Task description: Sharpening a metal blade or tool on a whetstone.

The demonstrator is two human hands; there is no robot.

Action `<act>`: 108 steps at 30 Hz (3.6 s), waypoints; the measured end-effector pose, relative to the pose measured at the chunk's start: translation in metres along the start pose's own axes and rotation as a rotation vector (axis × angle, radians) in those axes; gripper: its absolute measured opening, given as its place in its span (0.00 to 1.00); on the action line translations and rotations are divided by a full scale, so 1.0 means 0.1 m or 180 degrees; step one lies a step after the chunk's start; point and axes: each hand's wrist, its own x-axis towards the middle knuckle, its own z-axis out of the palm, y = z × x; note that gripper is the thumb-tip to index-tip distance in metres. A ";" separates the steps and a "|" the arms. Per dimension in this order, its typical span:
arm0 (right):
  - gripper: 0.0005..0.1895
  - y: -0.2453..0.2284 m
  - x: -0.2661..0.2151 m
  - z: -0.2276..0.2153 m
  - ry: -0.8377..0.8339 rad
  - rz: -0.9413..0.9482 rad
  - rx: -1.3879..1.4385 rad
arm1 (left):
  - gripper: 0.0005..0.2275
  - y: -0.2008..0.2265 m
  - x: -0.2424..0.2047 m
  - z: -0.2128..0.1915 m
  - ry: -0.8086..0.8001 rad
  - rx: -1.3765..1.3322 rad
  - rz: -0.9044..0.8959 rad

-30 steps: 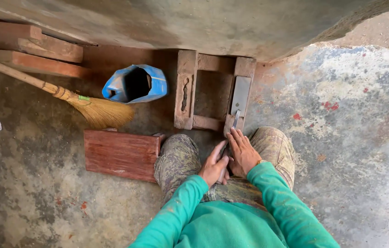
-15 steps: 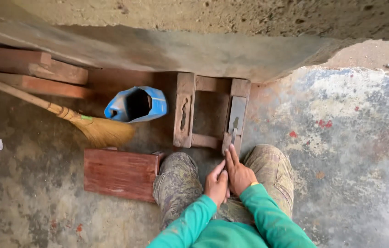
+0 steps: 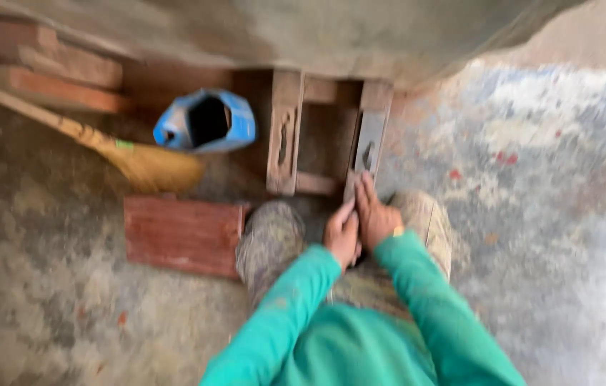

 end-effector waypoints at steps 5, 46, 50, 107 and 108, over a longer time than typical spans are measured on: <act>0.42 -0.02 -0.11 -0.05 -0.0210 -0.0007 0.0505 | 0.19 -0.23 0.05 0.04 0.0050 0.0015 -0.0263; 0.43 -0.05 -0.03 0.11 0.0107 -0.0046 -0.0383 | 0.18 -0.35 0.05 0.02 0.0198 -0.0014 0.0197; 0.43 -0.02 0.08 0.03 -0.0334 -0.0044 0.0242 | 0.19 -0.26 0.18 0.04 0.0139 -0.0013 -0.0313; 0.45 -0.14 -0.11 0.18 -0.0117 -0.0162 -0.0284 | 0.19 0.20 -0.44 -0.14 0.0207 -0.0064 -0.0150; 0.46 -0.19 -0.12 0.22 0.0122 -0.0205 -0.0874 | 0.20 0.39 -0.65 -0.21 0.0187 -0.0153 -0.0081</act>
